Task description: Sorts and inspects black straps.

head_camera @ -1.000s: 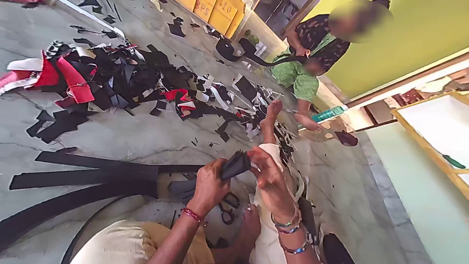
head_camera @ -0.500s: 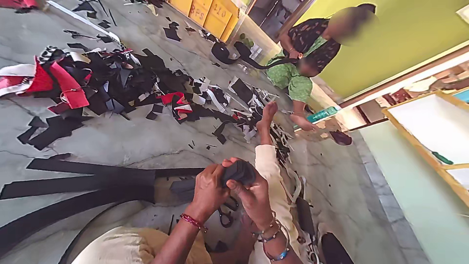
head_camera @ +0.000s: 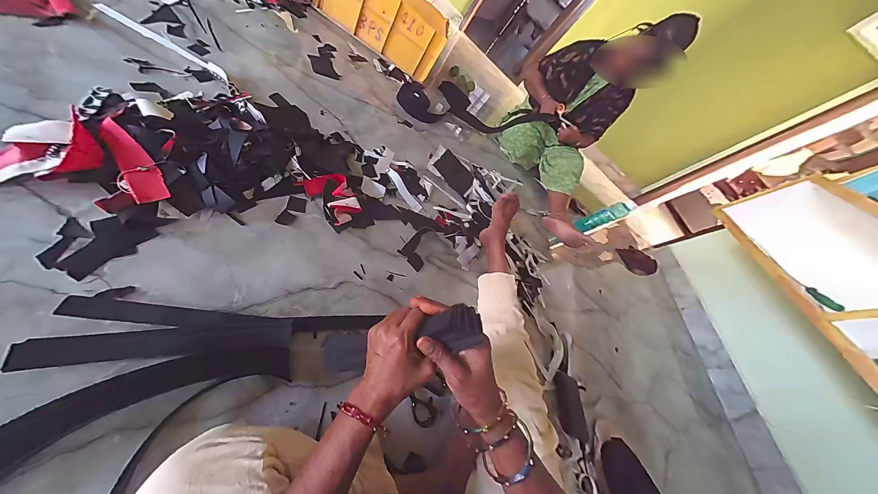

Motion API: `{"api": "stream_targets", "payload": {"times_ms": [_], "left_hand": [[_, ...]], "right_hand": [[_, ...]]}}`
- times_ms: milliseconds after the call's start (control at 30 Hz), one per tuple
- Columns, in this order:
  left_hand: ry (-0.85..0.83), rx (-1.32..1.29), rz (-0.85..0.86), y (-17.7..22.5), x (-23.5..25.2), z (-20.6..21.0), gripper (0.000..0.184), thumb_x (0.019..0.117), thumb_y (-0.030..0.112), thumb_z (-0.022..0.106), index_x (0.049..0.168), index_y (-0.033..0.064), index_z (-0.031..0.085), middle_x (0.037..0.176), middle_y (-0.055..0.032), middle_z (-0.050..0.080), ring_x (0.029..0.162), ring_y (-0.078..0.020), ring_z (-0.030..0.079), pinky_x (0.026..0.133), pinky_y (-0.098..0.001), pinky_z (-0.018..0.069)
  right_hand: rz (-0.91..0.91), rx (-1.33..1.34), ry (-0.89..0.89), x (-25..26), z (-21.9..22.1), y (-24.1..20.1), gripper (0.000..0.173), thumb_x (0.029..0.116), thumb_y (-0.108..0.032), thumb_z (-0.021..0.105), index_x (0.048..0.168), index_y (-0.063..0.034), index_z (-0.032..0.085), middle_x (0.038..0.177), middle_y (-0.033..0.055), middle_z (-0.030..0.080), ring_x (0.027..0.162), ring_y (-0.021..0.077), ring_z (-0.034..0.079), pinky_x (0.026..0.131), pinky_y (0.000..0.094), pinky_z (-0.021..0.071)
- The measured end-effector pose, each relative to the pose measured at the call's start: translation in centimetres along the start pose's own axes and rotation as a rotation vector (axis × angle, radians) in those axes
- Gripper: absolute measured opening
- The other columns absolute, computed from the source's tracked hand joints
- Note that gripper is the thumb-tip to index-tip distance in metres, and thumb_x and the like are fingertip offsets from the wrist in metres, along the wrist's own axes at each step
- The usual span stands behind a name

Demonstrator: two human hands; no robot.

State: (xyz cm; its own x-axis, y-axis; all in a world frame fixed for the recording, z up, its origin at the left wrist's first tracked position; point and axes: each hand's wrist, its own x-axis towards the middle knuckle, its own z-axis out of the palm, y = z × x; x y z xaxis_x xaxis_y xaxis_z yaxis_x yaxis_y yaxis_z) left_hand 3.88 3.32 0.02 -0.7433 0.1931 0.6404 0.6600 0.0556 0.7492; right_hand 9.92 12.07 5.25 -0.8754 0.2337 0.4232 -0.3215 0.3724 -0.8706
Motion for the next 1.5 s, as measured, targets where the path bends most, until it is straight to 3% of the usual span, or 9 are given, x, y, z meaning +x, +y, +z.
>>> {"api": "stream_targets", "payload": {"times_ms": [200,367,600,733,833,933,1133,1333,1500], "left_hand": [[0.008,-0.012,0.002,0.1,-0.2,-0.1,0.035,0.0785,0.032,0.064,0.083,-0.0021,0.069,0.070,-0.0125,0.068,0.062,-0.0235,0.069,0.054,-0.0373,0.0536],[-0.004,-0.020,-0.007,0.1,-0.1,0.0,0.034,0.0791,0.032,0.064,0.085,-0.0013,0.071,0.071,-0.0117,0.070,0.064,-0.0229,0.070,0.056,-0.0380,0.0546],[-0.088,-0.026,-0.011,0.2,-0.3,-0.1,0.037,0.0827,0.033,0.060,0.083,-0.0029,0.070,0.070,-0.0131,0.069,0.063,-0.0248,0.070,0.055,-0.0401,0.0541],[-0.175,-0.114,-0.038,0.3,-0.2,-0.6,0.042,0.0855,0.035,0.057,0.085,-0.0049,0.071,0.072,-0.0148,0.070,0.065,-0.0268,0.071,0.057,-0.0433,0.0545],[-0.247,-0.210,-0.040,0.2,-0.2,-0.7,0.034,0.0849,0.028,0.059,0.081,-0.0046,0.069,0.071,-0.0154,0.069,0.066,-0.0271,0.071,0.059,-0.0439,0.0546],[-0.339,-0.364,-0.086,0.2,0.1,-0.9,0.030,0.0857,0.025,0.061,0.075,-0.0029,0.067,0.064,-0.0122,0.065,0.063,-0.0204,0.067,0.059,-0.0386,0.0511],[-0.413,-0.508,-0.163,0.1,0.5,-1.0,0.021,0.0828,0.015,0.064,0.075,-0.0038,0.066,0.062,-0.0088,0.062,0.060,-0.0120,0.062,0.057,-0.0315,0.0476],[-0.590,-0.419,-0.313,-0.1,1.2,-1.7,0.039,0.0860,0.037,0.072,0.099,0.0001,0.072,0.077,-0.0097,0.069,0.071,-0.0198,0.066,0.066,-0.0432,0.0522],[-0.810,-0.270,-0.423,-0.2,2.1,-1.8,0.038,0.0927,0.036,0.070,0.099,-0.0015,0.071,0.081,-0.0159,0.068,0.078,-0.0310,0.067,0.073,-0.0528,0.0515]], "right_hand": [[-0.047,-0.058,-0.035,0.1,-0.2,0.3,0.052,0.0866,-0.030,0.080,0.123,0.0029,0.065,0.127,0.0086,0.071,0.125,0.0136,0.063,0.108,0.0305,0.0507],[-0.027,-0.033,0.009,0.2,0.4,0.1,0.036,0.0895,-0.017,0.076,0.117,0.0051,0.068,0.123,0.0096,0.073,0.124,0.0144,0.064,0.108,0.0300,0.0505],[-0.031,-0.117,-0.024,-0.1,0.1,0.1,0.045,0.0921,-0.024,0.073,0.119,0.0104,0.064,0.124,0.0113,0.072,0.121,0.0103,0.065,0.105,0.0272,0.0518],[0.046,0.060,-0.245,0.8,-2.4,0.1,0.055,0.0887,-0.039,0.077,0.128,-0.0020,0.065,0.132,0.0057,0.068,0.126,0.0124,0.061,0.108,0.0325,0.0496],[0.123,0.248,-0.365,1.8,-4.0,0.2,0.043,0.0884,-0.035,0.078,0.124,-0.0119,0.070,0.131,0.0022,0.069,0.126,0.0138,0.061,0.107,0.0328,0.0501],[0.126,0.273,-0.423,2.4,-4.6,0.4,0.033,0.0878,-0.032,0.079,0.116,-0.0156,0.074,0.125,0.0018,0.072,0.123,0.0134,0.063,0.106,0.0318,0.0508],[0.140,0.241,-0.291,2.2,-4.3,0.4,0.023,0.0860,-0.021,0.080,0.108,-0.0146,0.078,0.110,0.0000,0.076,0.112,0.0118,0.069,0.102,0.0301,0.0541],[0.132,0.349,-0.121,2.6,-5.1,0.4,0.021,0.0868,-0.022,0.079,0.108,-0.0184,0.080,0.109,0.0017,0.078,0.108,0.0120,0.071,0.100,0.0294,0.0553],[0.117,0.383,-0.021,3.2,-6.4,-0.6,0.020,0.0835,-0.018,0.081,0.104,-0.0196,0.081,0.100,0.0012,0.078,0.096,0.0106,0.074,0.090,0.0289,0.0600]]}}
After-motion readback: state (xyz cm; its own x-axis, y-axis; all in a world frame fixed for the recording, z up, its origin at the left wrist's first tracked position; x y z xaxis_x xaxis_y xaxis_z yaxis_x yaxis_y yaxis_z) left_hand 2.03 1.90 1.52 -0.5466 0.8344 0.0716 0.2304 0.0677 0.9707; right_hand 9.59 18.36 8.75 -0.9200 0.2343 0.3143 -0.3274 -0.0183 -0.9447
